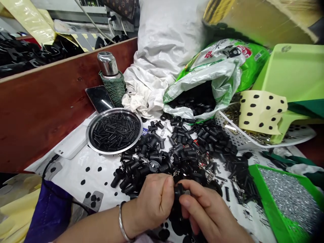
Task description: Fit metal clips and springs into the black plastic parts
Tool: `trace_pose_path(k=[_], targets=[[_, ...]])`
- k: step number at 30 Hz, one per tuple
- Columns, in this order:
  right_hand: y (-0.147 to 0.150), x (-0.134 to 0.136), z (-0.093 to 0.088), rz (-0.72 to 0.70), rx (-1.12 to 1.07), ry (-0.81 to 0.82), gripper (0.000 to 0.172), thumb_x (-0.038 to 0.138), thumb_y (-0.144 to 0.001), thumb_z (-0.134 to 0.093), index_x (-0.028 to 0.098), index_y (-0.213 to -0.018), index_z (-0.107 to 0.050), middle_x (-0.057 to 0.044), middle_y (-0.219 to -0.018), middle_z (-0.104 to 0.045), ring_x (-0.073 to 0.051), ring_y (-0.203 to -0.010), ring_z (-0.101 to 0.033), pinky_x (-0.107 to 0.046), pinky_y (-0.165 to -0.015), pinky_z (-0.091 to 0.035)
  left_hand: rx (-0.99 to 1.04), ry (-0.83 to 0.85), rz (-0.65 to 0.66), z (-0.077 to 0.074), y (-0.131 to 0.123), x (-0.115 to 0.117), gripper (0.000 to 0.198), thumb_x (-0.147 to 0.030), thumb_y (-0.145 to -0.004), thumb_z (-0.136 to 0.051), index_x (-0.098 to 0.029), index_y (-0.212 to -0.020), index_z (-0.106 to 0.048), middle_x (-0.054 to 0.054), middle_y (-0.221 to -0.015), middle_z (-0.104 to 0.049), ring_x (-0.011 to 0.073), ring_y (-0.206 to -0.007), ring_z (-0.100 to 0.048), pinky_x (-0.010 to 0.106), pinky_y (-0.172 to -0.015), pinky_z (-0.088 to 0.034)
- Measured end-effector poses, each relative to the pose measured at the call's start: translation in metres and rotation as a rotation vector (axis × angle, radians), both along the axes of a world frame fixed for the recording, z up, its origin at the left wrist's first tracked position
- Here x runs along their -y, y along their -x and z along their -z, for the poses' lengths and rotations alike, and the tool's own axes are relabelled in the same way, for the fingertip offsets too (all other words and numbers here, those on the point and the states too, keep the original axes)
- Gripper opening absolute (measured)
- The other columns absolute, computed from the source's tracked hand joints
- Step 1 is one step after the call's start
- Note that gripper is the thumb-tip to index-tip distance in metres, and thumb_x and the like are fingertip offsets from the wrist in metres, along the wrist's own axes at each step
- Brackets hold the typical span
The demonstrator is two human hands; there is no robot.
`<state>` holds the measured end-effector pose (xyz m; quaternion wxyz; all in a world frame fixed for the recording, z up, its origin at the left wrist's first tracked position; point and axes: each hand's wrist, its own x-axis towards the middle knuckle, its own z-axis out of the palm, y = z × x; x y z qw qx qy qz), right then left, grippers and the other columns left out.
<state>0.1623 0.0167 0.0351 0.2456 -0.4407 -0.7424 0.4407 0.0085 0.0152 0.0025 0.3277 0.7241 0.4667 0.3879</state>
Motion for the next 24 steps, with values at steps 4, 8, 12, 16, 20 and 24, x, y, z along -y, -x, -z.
trace_pose_path(k=[4, 8, 12, 16, 20, 24], targets=[[0.005, -0.006, 0.0, -0.01, -0.096, 0.577, 0.04, 0.053, -0.089, -0.036, 0.017, -0.074, -0.049, 0.005, -0.054, -0.051, -0.003, -0.032, -0.04, -0.013, -0.032, -0.027, -0.072, -0.229, -0.001, 0.004, 0.006, -0.005, 0.031, -0.014, -0.089, -0.023, -0.019, -0.061, -0.037, -0.001, -0.052, -0.04, 0.0115, -0.048, -0.038, 0.026, -0.05, -0.031], [-0.002, -0.038, -0.008, 0.004, -0.13, 0.466, 0.032, 0.046, -0.087, -0.043, 0.016, -0.086, -0.057, 0.002, -0.059, -0.056, -0.005, -0.041, -0.044, -0.015, -0.038, -0.032, -0.216, -0.375, -0.036, -0.008, 0.017, -0.02, 0.031, -0.012, -0.089, -0.027, -0.017, -0.062, -0.043, -0.001, -0.054, -0.042, 0.0117, -0.049, -0.039, 0.025, -0.049, -0.031], [-0.029, -0.069, -0.02, 0.207, -0.094, 0.14, 0.032, 0.042, -0.087, -0.044, 0.016, -0.097, -0.06, -0.001, -0.064, -0.058, -0.009, -0.049, -0.05, -0.019, -0.046, -0.042, -0.443, -0.355, -0.143, -0.021, 0.04, -0.039, 0.022, -0.018, -0.089, -0.038, -0.015, -0.073, -0.054, 0.003, -0.068, -0.052, 0.0142, -0.063, -0.049, 0.027, -0.06, -0.038], [-0.07, -0.075, -0.014, 0.305, 0.142, -0.019, 0.031, 0.044, -0.087, -0.046, 0.019, -0.097, -0.06, -0.002, -0.069, -0.063, -0.012, -0.053, -0.056, -0.022, -0.048, -0.046, -0.49, -0.375, -0.236, -0.023, 0.063, -0.055, 0.012, -0.021, -0.088, -0.046, -0.015, -0.086, -0.056, 0.005, -0.085, -0.058, 0.0164, -0.079, -0.054, 0.029, -0.073, -0.042], [-0.112, -0.067, 0.011, 0.235, 0.494, -0.231, 0.027, 0.041, -0.088, -0.045, 0.02, -0.094, -0.062, -0.006, -0.083, -0.067, -0.018, -0.07, -0.063, -0.028, -0.059, -0.049, -0.494, -0.41, -0.298, -0.024, 0.071, -0.069, 0.008, -0.02, -0.086, -0.049, -0.016, -0.082, -0.055, 0.003, -0.08, -0.057, 0.0148, -0.074, -0.054, 0.027, -0.069, -0.042], [-0.137, -0.055, 0.031, 0.099, 0.725, -0.369, 0.026, 0.037, -0.089, -0.042, 0.02, -0.089, -0.062, -0.006, -0.075, -0.063, -0.018, -0.061, -0.061, -0.028, -0.053, -0.046, -0.516, -0.43, -0.301, -0.027, 0.069, -0.08, 0.007, -0.021, -0.085, -0.051, -0.016, -0.082, -0.055, 0.002, -0.079, -0.058, 0.0145, -0.073, -0.055, 0.027, -0.07, -0.043]])
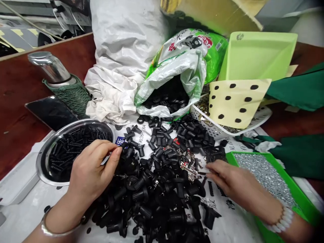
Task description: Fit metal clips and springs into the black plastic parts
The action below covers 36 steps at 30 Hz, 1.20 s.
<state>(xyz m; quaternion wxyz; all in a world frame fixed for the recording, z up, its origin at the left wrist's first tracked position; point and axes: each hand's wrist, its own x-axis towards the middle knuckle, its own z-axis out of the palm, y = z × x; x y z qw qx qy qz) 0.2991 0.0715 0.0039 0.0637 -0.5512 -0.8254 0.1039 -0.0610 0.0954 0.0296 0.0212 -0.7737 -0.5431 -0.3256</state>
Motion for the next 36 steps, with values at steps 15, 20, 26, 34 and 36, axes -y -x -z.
trace_pose_path(k=[15, 20, 26, 34, 36], targets=[[-0.009, 0.01, 0.024, -0.077, -0.025, 0.023, 0.023, 0.025, -0.089, -0.037, 0.02, -0.082, -0.059, -0.004, -0.073, -0.058, -0.016, -0.059, -0.058, -0.026, -0.05, -0.043, -0.121, 0.102, 0.058, -0.008, -0.017, -0.009, 0.012, -0.026, -0.085, -0.051, -0.015, -0.081, -0.056, 0.004, -0.082, -0.059, 0.0162, -0.077, -0.057, 0.029, -0.073, -0.046], [-0.006, 0.011, 0.018, -0.028, -0.173, 0.085, 0.021, 0.028, -0.09, -0.038, 0.021, -0.086, -0.057, -0.004, -0.078, -0.059, -0.015, -0.063, -0.059, -0.027, -0.055, -0.047, -0.128, 0.133, 0.096, -0.013, -0.023, -0.007, 0.013, -0.026, -0.085, -0.05, -0.015, -0.081, -0.056, 0.004, -0.083, -0.059, 0.0173, -0.079, -0.057, 0.031, -0.075, -0.046], [0.001, 0.015, 0.002, 0.032, -0.36, 0.006, 0.016, 0.027, -0.089, -0.043, 0.02, -0.083, -0.055, -0.003, -0.076, -0.058, -0.013, -0.06, -0.057, -0.024, -0.052, -0.046, -0.007, 0.367, 0.365, -0.02, -0.069, 0.026, 0.013, -0.023, -0.087, -0.047, -0.016, -0.084, -0.057, 0.005, -0.081, -0.059, 0.0157, -0.075, -0.056, 0.029, -0.069, -0.047], [0.03, 0.046, -0.031, -0.093, -0.379, -0.184, 0.009, 0.016, -0.087, -0.044, 0.019, -0.087, -0.053, -0.004, -0.077, -0.057, -0.015, -0.068, -0.058, -0.027, -0.058, -0.047, 0.04, 0.433, 0.697, -0.006, -0.142, 0.054, 0.019, -0.023, -0.088, -0.043, -0.014, -0.085, -0.059, 0.005, -0.069, -0.062, 0.0161, -0.063, -0.058, 0.028, -0.062, -0.048], [0.031, 0.052, -0.031, -0.083, -0.422, -0.18, 0.008, 0.016, -0.087, -0.045, 0.02, -0.085, -0.052, -0.004, -0.076, -0.057, -0.015, -0.067, -0.058, -0.026, -0.058, -0.047, 0.062, 0.451, 0.684, -0.002, -0.145, 0.053, 0.02, -0.016, -0.087, -0.039, -0.014, -0.08, -0.058, 0.004, -0.066, -0.061, 0.0143, -0.059, -0.056, 0.026, -0.058, -0.045]])
